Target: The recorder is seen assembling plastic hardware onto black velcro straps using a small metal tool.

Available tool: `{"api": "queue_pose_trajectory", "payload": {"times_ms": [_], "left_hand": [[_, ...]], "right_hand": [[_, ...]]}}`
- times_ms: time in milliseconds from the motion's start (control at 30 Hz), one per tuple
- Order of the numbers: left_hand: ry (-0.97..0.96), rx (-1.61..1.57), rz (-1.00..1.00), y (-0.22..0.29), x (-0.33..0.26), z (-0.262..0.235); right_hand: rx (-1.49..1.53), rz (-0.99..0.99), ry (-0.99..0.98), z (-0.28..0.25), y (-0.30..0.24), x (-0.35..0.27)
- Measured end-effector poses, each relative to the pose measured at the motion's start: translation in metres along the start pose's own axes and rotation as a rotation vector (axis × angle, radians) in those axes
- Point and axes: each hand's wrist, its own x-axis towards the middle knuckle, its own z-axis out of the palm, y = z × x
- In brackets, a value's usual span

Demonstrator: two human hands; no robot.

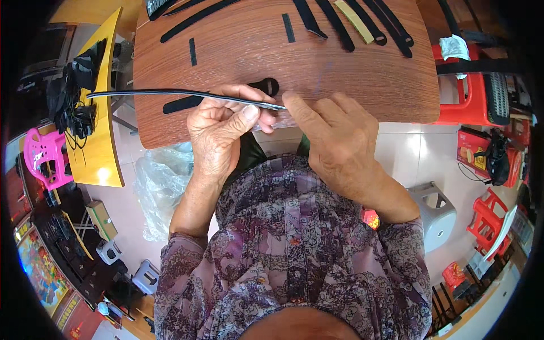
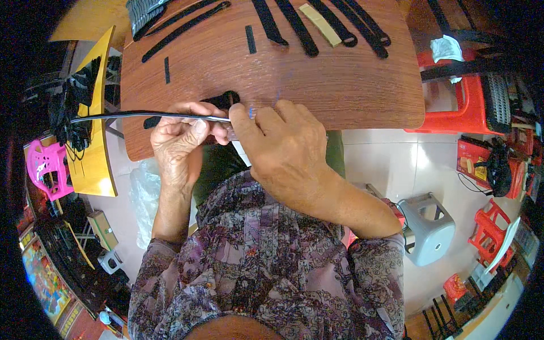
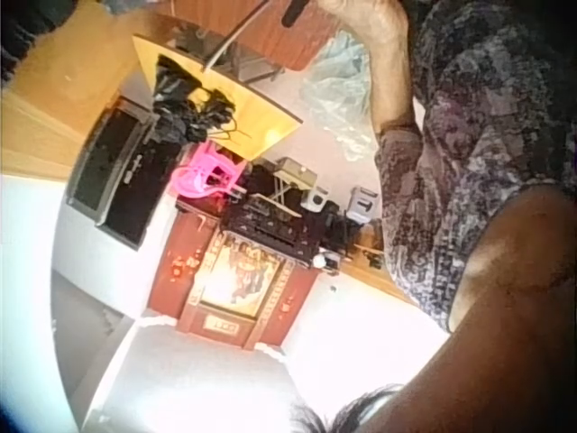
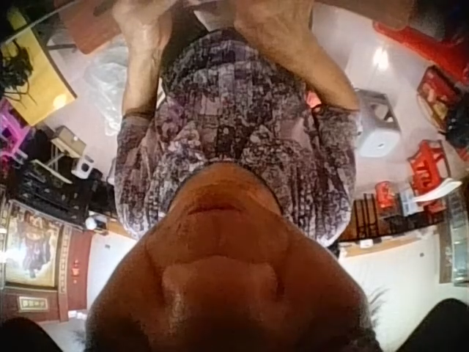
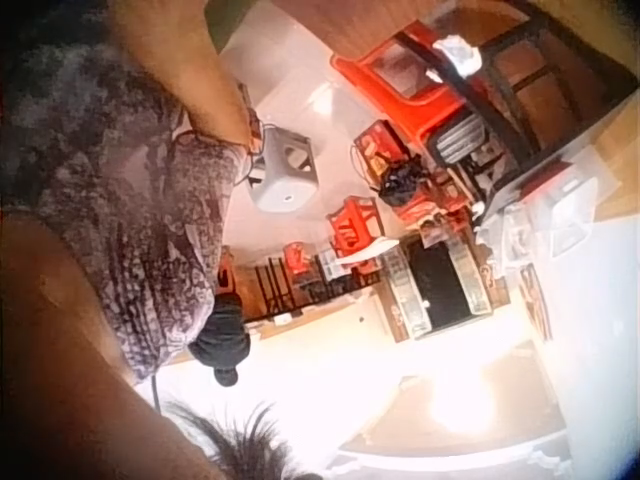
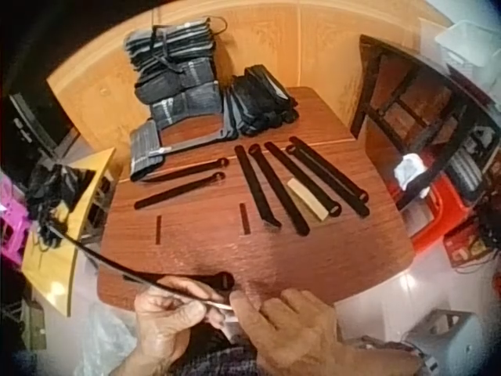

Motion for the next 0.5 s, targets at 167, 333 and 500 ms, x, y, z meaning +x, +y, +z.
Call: {"api": "queue_pose_trajectory", "payload": {"times_ms": [167,333,500], "left_hand": [[0.000,0.077,0.038,0.0024,-0.0055,-0.0022],[-0.006,0.104,0.062,-0.0013,-0.0081,-0.0055],[0.053,0.175,0.098,-0.0014,-0.0103,-0.0028]], "right_hand": [[-0.021,-0.006,-0.036,-0.0027,-0.0045,0.0003],[-0.040,-0.054,-0.051,-0.0023,-0.0038,-0.0006],[-0.072,-0.098,-0.063,-0.0023,-0.0044,0.0009]]}}
